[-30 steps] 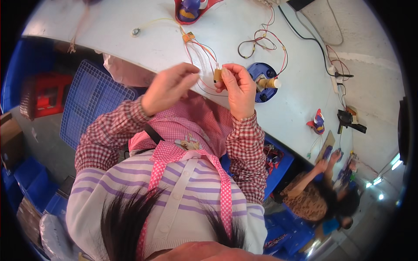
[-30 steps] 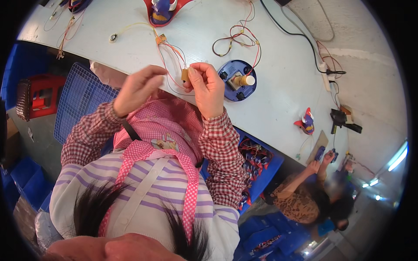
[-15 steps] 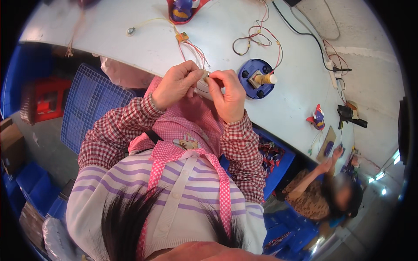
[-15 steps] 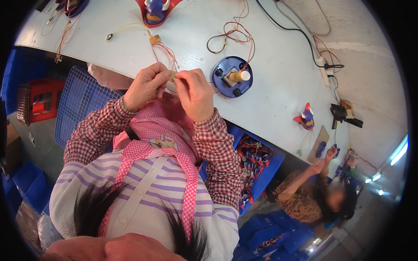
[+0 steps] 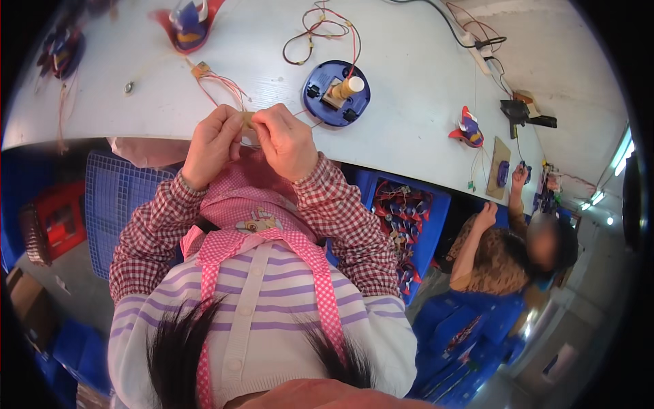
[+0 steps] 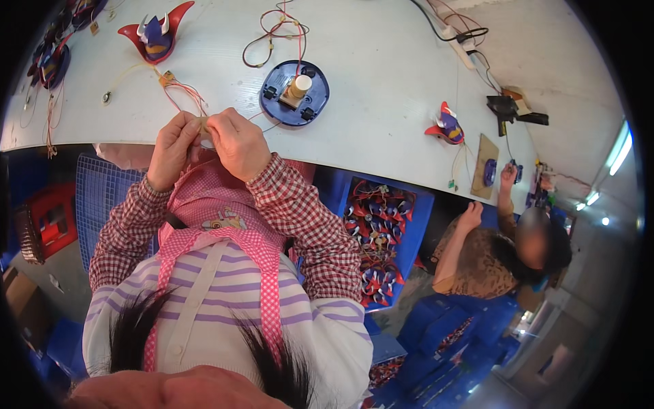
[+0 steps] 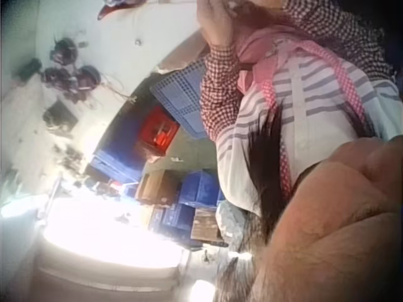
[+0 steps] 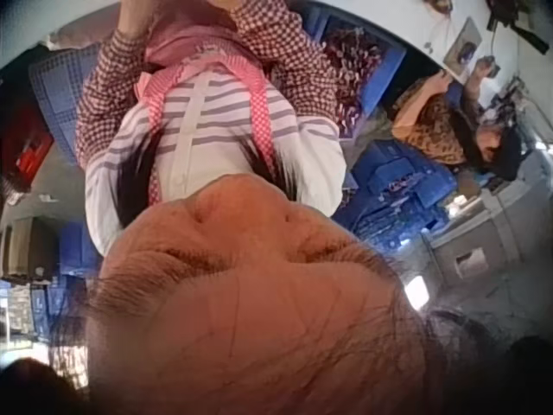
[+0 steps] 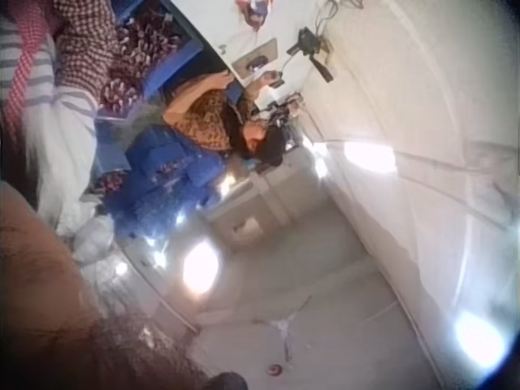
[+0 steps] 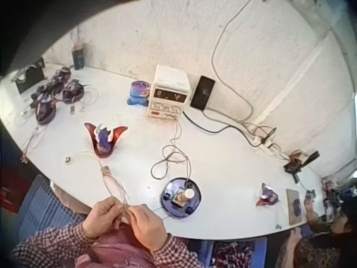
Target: Assembling and testing small electronic toys or components at a workbench.
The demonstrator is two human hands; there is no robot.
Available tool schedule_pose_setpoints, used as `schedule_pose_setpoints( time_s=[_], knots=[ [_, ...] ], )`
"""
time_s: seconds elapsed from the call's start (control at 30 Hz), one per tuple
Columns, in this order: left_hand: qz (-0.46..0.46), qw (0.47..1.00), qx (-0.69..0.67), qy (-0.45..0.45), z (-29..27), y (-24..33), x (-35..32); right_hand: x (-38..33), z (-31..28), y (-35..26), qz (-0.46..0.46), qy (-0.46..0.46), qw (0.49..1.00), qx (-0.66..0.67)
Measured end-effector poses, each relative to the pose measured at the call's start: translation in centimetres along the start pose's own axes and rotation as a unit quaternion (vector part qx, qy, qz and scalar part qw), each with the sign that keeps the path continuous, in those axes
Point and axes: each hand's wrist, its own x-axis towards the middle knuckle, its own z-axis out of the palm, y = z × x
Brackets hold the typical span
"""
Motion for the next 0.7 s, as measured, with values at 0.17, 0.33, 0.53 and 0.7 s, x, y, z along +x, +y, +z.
schedule_pose_setpoints(
  time_s=[0.17,0.33,0.53,0.7],
  knots=[
    [-0.011,1.000,-0.001,-0.010,0.2,0.3,0.1,-0.5,0.1,0.3,0.006,0.011,1.000,-0.014],
    [0.161,0.965,0.193,0.079,0.3,-0.7,0.3,-1.0,-2.8,-1.4,0.054,0.018,0.998,0.023],
    [0.453,0.736,0.503,0.000,5.0,2.7,4.6,-0.2,-8.8,1.9,0.026,0.204,0.965,-0.162],
    [0.477,0.677,0.560,-0.012,7.2,0.4,10.2,1.5,-7.8,3.5,0.081,0.103,0.986,-0.100]
  ],
)
